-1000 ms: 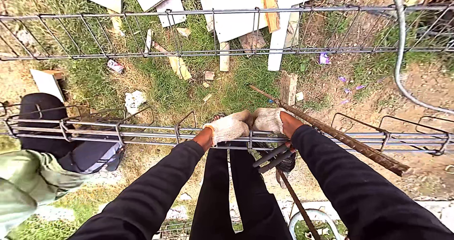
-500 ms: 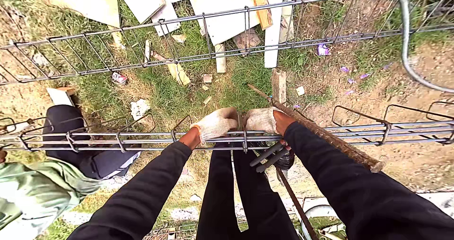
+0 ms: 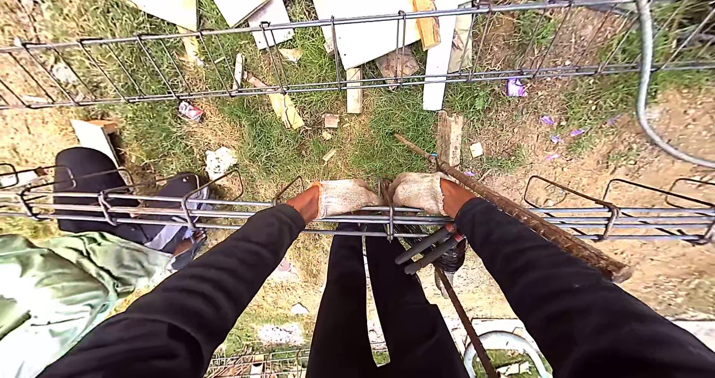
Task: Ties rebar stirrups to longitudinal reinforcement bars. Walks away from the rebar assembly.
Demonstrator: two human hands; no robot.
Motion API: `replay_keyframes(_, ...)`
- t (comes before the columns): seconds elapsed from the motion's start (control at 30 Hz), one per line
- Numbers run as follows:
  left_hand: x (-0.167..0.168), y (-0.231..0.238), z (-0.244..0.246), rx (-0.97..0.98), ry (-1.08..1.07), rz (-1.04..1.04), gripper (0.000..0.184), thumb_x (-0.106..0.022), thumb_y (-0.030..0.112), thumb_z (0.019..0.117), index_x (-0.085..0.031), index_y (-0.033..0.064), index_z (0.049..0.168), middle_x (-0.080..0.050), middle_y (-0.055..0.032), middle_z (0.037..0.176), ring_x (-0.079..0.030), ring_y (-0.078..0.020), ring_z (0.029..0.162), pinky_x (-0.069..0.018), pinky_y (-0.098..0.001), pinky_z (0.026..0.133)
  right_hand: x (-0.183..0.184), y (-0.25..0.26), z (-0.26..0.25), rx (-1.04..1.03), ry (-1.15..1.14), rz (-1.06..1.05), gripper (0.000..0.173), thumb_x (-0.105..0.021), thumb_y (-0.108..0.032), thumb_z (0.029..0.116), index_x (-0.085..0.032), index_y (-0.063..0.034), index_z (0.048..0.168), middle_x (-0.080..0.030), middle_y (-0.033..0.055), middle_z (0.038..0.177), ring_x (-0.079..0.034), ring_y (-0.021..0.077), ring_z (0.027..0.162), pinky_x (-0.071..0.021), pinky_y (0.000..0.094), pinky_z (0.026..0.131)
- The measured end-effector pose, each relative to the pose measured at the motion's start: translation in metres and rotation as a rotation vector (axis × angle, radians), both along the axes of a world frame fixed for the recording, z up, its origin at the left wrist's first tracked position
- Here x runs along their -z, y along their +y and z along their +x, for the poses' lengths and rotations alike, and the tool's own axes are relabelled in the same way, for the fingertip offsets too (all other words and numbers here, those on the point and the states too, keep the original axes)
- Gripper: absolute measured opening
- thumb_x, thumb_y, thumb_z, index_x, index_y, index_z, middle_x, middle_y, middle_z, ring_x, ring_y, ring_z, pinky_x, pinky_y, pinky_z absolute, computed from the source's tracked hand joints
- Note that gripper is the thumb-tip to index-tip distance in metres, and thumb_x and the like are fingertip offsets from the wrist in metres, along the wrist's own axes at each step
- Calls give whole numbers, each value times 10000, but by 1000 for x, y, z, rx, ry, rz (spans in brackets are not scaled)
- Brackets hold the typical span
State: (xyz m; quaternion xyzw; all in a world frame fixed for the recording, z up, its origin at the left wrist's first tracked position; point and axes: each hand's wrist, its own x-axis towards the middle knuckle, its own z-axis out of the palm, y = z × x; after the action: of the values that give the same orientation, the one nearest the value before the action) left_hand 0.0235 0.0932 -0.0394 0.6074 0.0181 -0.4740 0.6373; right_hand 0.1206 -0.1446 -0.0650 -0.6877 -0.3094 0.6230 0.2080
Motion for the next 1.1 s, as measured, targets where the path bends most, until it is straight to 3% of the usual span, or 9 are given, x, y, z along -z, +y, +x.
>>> replay_keyframes(0.07, -29, -11, 27, 57, 280, 183, 272, -574, 331, 1032, -738, 141, 928, -686, 0, 822, -631, -102, 750, -520, -325, 709, -11, 11, 3, 15, 51, -80, 147, -712, -300, 888, -719, -154, 880, -687, 16, 830, -659, 146, 785, -549, 422, 727)
replay_keyframes(0.27, -33, -6, 26, -7, 221, 127, 342, -543, 376, 1041, -750, 136, 915, -704, -6, 829, -645, -107, 761, -514, -325, 695, -74, 40, 29, -62, 7, -216, 217, -646, -267, 937, -716, -118, 795, -655, 77, 740, -630, 242, 703, -475, 518, 645)
replay_keyframes(0.47, -49, -11, 27, 133, 1, 331, 421, -498, 438, 1054, -687, 174, 785, -630, 6, 705, -608, -142, 665, -492, -411, 624, -13, -9, -3, 190, -6, 3, 104, -707, -294, 905, -724, -196, 875, -679, -7, 784, -649, 125, 709, -548, 405, 638)
replay_keyframes(0.53, -73, -16, 21, 142, -219, 536, 389, -488, 399, 1065, -707, 176, 834, -667, -13, 813, -646, -189, 764, -501, -492, 686, -56, 24, 19, 128, 129, -140, 160, -689, -187, 932, -722, -117, 792, -662, 40, 738, -614, 165, 675, -491, 421, 647)
replay_keyframes(0.63, -76, -25, -8, 53, -546, 747, 310, -524, 391, 1016, -740, 175, 1066, -713, -38, 1118, -670, -249, 1041, -512, -560, 912, -68, 31, 26, 124, 172, -116, 162, -662, -140, 942, -730, -94, 802, -661, 41, 738, -603, 153, 666, -490, 398, 638)
replay_keyframes(0.83, -71, -47, -57, -20, -726, 852, 224, -628, 345, 968, -759, 245, 1120, -667, -33, 1300, -603, -273, 1223, -467, -547, 1022, -66, 30, 25, 129, 205, -141, 146, -650, -161, 938, -733, -102, 833, -669, 47, 745, -610, 156, 648, -498, 390, 610)
replay_keyframes(0.9, -73, -55, -52, -65, -646, 868, 188, -624, 330, 972, -769, 226, 1031, -673, -32, 1267, -600, -267, 1215, -454, -546, 1039, -70, 33, 23, 94, 113, -176, 164, -640, -187, 936, -734, -121, 818, -679, 54, 772, -636, 189, 716, -508, 452, 660)
replay_keyframes(1.0, -86, -66, -36, -79, -465, 848, 196, -615, 329, 935, -745, 184, 916, -668, -36, 1246, -589, -265, 1218, -435, -549, 1069, -95, 34, 8, 38, -275, -158, 183, -591, -229, 966, -763, -164, 970, -703, 58, 1036, -680, 245, 990, -566, 536, 846)
replay_keyframes(1.1, -94, -62, -29, -132, -319, 727, 198, -600, 294, 936, -727, 160, 864, -655, -43, 1212, -562, -267, 1233, -368, -561, 1126, -130, 25, -18, 182, -621, -47, 197, -624, -236, 980, -743, -140, 1104, -669, 108, 1181, -683, 292, 998, -591, 515, 771)
